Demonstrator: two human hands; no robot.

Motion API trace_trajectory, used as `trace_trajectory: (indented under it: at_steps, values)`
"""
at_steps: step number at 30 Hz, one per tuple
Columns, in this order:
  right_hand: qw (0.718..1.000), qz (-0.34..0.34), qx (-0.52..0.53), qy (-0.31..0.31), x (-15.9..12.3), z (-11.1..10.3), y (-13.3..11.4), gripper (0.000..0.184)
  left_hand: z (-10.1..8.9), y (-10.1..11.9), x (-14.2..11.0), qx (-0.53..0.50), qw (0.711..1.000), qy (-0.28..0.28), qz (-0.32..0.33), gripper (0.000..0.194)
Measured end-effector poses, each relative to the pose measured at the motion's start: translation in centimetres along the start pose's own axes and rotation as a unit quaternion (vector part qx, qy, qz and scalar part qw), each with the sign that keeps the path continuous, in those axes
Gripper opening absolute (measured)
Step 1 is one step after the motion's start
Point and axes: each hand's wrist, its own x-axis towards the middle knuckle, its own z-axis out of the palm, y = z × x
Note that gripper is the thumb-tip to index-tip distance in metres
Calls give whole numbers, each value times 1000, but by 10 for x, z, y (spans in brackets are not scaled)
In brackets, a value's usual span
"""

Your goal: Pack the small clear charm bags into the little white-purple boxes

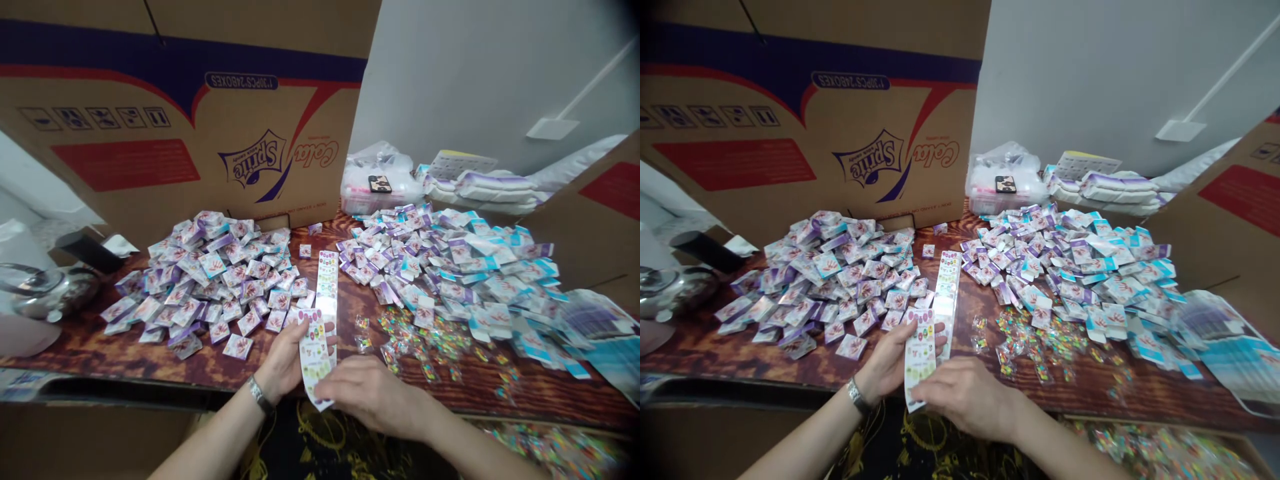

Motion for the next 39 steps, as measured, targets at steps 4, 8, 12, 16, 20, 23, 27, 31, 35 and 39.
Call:
trace_trajectory:
  at_steps: [4, 8, 12, 16, 20, 23, 27, 31, 35, 39]
  values:
    - [990, 105, 51, 80, 4, -7, 5, 23, -4, -5, -4, 130, 990, -9, 55, 37]
    - [964, 198, -19, 176, 13, -10, 31, 24, -9, -8, -14, 319, 935, -95, 121, 52]
    - [962, 201, -49, 178, 17, -1, 43, 24, -7, 1, -23, 458, 863, -146, 155, 40]
    - [964, 186, -86, 171, 18, 6, 42, 24, 0, 5, -26, 393, 896, -172, 118, 38]
    - [962, 166, -126, 177, 20, 9, 40, 24, 4, -3, -24, 313, 930, -170, 92, 42]
    - [964, 156, -126, 173, 23, 10, 40, 24, 4, -9, -22, 284, 949, -130, 33, 33]
    - [965, 160, -101, 183, 24, 9, 41, 24, 3, -13, -19, 229, 970, -80, 11, 33]
    - [959, 141, -104, 222, 22, 6, 40, 22, 2, -18, -13, 170, 983, -35, 63, 37]
    - [952, 102, -151, 248, 16, 4, 38, 22, 3, -19, -8, 155, 984, -7, 88, 31]
    - [963, 19, -190, 191, 7, 6, 29, 26, 6, -14, -8, 128, 988, -14, 91, 26]
